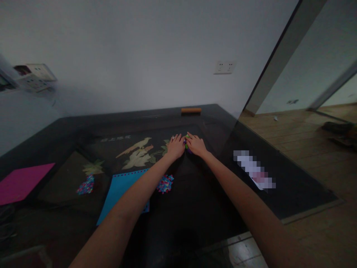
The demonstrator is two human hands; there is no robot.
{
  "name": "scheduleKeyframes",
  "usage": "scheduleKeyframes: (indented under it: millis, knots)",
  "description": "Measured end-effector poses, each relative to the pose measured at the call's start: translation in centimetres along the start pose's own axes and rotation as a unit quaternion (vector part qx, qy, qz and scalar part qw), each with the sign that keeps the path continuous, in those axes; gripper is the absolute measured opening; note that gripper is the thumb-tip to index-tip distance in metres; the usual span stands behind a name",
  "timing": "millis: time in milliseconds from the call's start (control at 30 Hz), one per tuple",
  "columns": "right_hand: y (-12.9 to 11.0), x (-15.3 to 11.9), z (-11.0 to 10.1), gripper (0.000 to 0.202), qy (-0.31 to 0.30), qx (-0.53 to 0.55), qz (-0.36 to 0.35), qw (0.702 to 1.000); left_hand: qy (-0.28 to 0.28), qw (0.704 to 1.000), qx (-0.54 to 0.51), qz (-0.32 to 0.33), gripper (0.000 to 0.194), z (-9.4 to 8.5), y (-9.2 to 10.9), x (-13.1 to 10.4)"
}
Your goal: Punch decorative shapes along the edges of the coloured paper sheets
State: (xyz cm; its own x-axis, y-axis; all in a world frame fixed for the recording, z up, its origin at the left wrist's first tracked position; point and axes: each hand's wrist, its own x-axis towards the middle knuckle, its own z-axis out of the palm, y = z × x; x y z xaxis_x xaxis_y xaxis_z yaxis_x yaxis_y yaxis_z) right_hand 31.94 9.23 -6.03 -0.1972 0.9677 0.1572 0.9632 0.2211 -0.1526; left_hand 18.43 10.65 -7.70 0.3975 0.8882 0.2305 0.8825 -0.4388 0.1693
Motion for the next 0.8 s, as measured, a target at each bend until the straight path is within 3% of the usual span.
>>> scheduleKeyframes:
  millis: [367, 800]
  knots:
    - [-2.7, 0.8, 0.4, 0.045, 0.011, 0.005, 0.004, 1.0, -0.002, 1.0, 0.009, -0.004, 0.042, -0.4, -2.3, -0.6]
    - [-7.8, 2.2, 1.8, 0.044, 0.033, 0.025, 0.012, 0.999, -0.008, 0.999, 0.026, -0.021, 0.045, -1.6, -7.1, -2.1]
